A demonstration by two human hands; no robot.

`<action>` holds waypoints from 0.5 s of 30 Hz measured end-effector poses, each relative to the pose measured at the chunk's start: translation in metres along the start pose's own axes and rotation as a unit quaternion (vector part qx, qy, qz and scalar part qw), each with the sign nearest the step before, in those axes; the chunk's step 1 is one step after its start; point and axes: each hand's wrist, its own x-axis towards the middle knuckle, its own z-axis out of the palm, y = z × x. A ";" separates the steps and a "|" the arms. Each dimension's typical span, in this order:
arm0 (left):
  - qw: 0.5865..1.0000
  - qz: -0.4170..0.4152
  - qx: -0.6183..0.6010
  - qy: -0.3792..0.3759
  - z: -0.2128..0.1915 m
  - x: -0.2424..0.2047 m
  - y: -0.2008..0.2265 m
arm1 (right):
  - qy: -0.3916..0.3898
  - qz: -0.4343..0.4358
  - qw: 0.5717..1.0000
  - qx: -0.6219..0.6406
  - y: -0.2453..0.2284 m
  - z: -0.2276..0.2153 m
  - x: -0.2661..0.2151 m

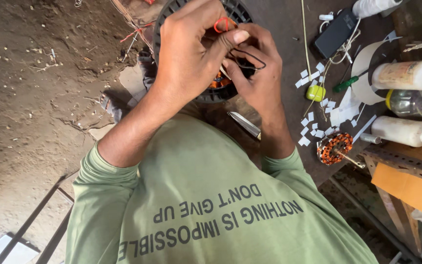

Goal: The person assembles a circular electrical component with copper windings by inserting wooden sticks into slots and securing wires with a white string. They use scissors to cut the string and continue tying the component together.

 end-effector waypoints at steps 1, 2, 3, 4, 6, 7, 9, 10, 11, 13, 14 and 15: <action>1.000 -0.003 0.007 0.004 0.001 0.000 0.000 | 0.009 -0.021 0.999 -0.042 0.000 0.002 0.001; 1.000 -0.009 0.012 0.005 0.002 -0.002 0.001 | 0.017 -0.038 0.996 -0.083 -0.001 0.004 -0.002; 1.000 -0.008 0.026 0.005 0.003 -0.004 0.001 | 0.019 -0.023 0.997 -0.073 -0.002 0.007 -0.001; 0.999 -0.004 0.038 0.005 0.004 -0.005 0.000 | 0.021 -0.009 0.998 -0.065 -0.002 0.010 0.001; 0.999 0.003 0.036 0.003 0.006 -0.004 -0.003 | 0.015 0.005 0.997 -0.073 -0.007 0.009 0.004; 1.000 0.006 0.021 0.002 0.006 -0.003 -0.004 | 0.006 0.005 0.996 -0.089 -0.011 0.007 0.005; 1.000 0.009 -0.002 -0.005 0.003 0.001 -0.008 | 0.011 0.022 0.996 -0.084 -0.020 0.005 0.005; 1.000 0.005 -0.010 -0.007 0.001 0.002 -0.010 | 0.021 0.038 0.997 -0.062 -0.025 0.004 0.001; 1.000 0.002 -0.018 -0.009 0.000 0.003 -0.011 | 0.030 0.053 0.997 -0.040 -0.027 0.006 -0.001; 0.999 0.006 -0.035 -0.003 -0.001 0.001 -0.012 | 0.066 0.006 0.992 -0.111 -0.028 0.018 -0.006; 0.999 0.006 -0.046 -0.003 0.000 -0.002 -0.011 | 0.084 -0.013 0.985 -0.148 -0.028 0.025 -0.011; 0.999 0.009 -0.032 0.000 0.001 -0.005 -0.010 | 0.086 -0.007 0.986 -0.145 -0.026 0.027 -0.015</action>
